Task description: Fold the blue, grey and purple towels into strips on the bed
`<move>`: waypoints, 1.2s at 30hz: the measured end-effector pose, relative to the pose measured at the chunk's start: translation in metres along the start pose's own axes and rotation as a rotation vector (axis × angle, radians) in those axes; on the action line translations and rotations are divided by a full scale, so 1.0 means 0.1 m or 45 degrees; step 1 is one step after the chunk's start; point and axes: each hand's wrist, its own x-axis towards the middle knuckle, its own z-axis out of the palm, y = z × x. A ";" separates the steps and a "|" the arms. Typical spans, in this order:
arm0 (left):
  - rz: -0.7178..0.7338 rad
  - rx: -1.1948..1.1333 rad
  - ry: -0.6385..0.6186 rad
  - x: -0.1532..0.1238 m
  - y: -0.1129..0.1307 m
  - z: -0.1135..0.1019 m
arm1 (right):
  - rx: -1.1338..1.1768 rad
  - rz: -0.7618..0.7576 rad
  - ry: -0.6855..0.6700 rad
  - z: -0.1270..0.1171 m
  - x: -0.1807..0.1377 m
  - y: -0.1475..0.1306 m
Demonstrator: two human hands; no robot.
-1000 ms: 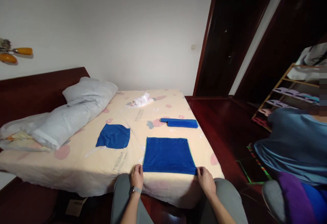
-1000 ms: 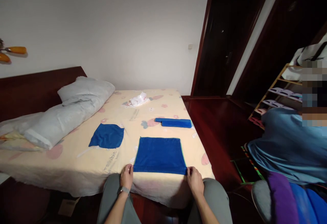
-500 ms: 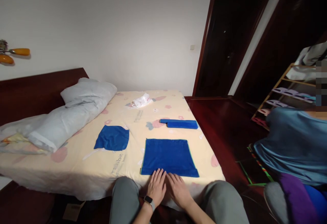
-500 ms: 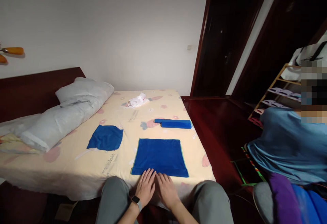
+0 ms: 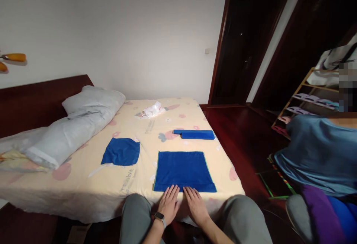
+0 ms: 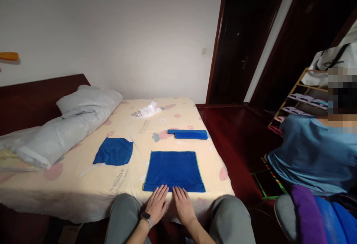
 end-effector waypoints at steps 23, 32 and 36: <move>-0.394 -0.055 0.173 -0.13 -0.69 -0.38 | -0.068 0.236 0.103 -0.53 -0.36 1.13; -0.581 -0.313 0.353 -0.11 -0.88 -0.26 | 0.200 0.426 0.115 -0.57 -0.35 1.16; -0.616 -0.349 0.392 -0.10 -0.90 -0.28 | 0.209 0.485 0.271 -0.60 -0.33 1.17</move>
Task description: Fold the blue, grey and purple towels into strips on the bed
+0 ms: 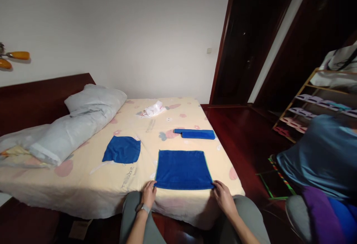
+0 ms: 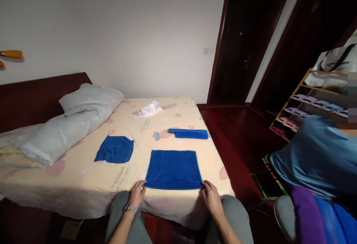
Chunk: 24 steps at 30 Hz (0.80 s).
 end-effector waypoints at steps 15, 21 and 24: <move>-0.069 -0.212 0.058 0.05 -0.01 -0.01 | 0.206 0.143 -0.030 0.03 0.08 0.08; -0.079 -0.240 0.082 0.07 -0.08 0.02 | 0.321 0.145 0.007 0.01 0.13 0.11; -0.079 -0.293 0.109 0.09 -0.12 0.05 | 0.390 0.160 0.042 0.01 0.15 0.12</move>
